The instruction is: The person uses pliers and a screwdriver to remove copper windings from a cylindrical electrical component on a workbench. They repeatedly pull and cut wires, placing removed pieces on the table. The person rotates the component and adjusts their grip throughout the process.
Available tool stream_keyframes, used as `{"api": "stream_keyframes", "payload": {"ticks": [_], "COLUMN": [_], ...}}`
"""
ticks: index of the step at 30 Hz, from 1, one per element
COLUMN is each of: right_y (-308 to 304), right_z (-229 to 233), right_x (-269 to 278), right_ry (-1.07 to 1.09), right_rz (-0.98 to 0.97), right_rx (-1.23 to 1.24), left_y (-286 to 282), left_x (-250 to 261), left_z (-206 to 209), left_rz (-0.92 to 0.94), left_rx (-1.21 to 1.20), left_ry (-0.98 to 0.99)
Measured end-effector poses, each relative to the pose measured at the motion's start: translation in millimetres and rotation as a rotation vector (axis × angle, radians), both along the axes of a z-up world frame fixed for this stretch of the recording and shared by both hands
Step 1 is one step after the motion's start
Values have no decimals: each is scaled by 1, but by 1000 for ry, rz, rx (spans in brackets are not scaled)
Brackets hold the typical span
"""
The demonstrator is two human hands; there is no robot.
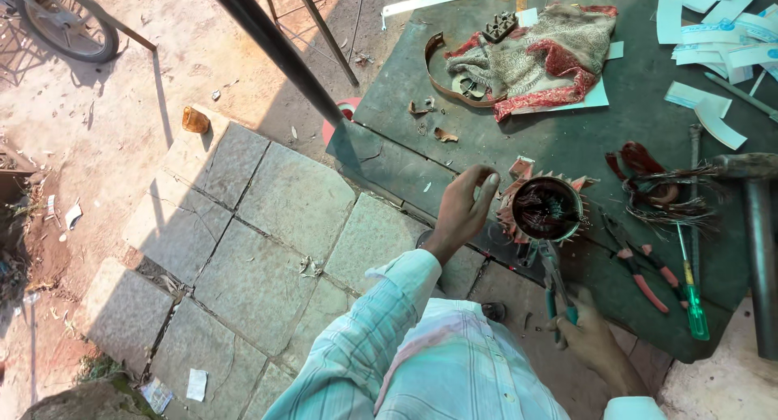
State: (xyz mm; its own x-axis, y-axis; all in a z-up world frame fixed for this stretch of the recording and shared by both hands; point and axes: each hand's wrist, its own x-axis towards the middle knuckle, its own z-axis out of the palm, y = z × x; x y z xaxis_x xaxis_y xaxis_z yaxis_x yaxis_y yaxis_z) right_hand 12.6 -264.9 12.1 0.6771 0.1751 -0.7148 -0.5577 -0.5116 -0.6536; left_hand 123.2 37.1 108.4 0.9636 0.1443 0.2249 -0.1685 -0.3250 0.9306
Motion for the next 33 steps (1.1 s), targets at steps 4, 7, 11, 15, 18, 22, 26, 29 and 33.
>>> {"api": "stream_keyframes", "payload": {"ticks": [4,7,11,15,18,22,26,29,33], "right_y": [-15,-18,-18,-28,-50,-73,-70,-50,-13], "right_z": [6,11,22,47,67,91,116,121,124], "right_x": [4,1,-9,-11,-14,-9,21,49,78], "right_ry": [-18,-124,-51,36,8,-177,-430,-782,-829], "right_rz": [-27,-41,-87,-55,-73,-246,-248,-143,-120], "right_rx": [-106,106,293,64,59,93,-270,-293,-322], "left_y": [5,7,3,0,0,-5,-15,-23,-33], "left_x": [-32,-44,-51,-51,-51,-45,-25,-8,8], "left_z": [-9,-12,-12,-3,2,3,5,1,-6], "left_rz": [31,27,6,-14,-41,-119,-230,-309,-372], "left_rx": [-28,-39,-18,43,117,139,193,248,212], "left_ry": [92,119,90,84,98,102,24,10,29]}}
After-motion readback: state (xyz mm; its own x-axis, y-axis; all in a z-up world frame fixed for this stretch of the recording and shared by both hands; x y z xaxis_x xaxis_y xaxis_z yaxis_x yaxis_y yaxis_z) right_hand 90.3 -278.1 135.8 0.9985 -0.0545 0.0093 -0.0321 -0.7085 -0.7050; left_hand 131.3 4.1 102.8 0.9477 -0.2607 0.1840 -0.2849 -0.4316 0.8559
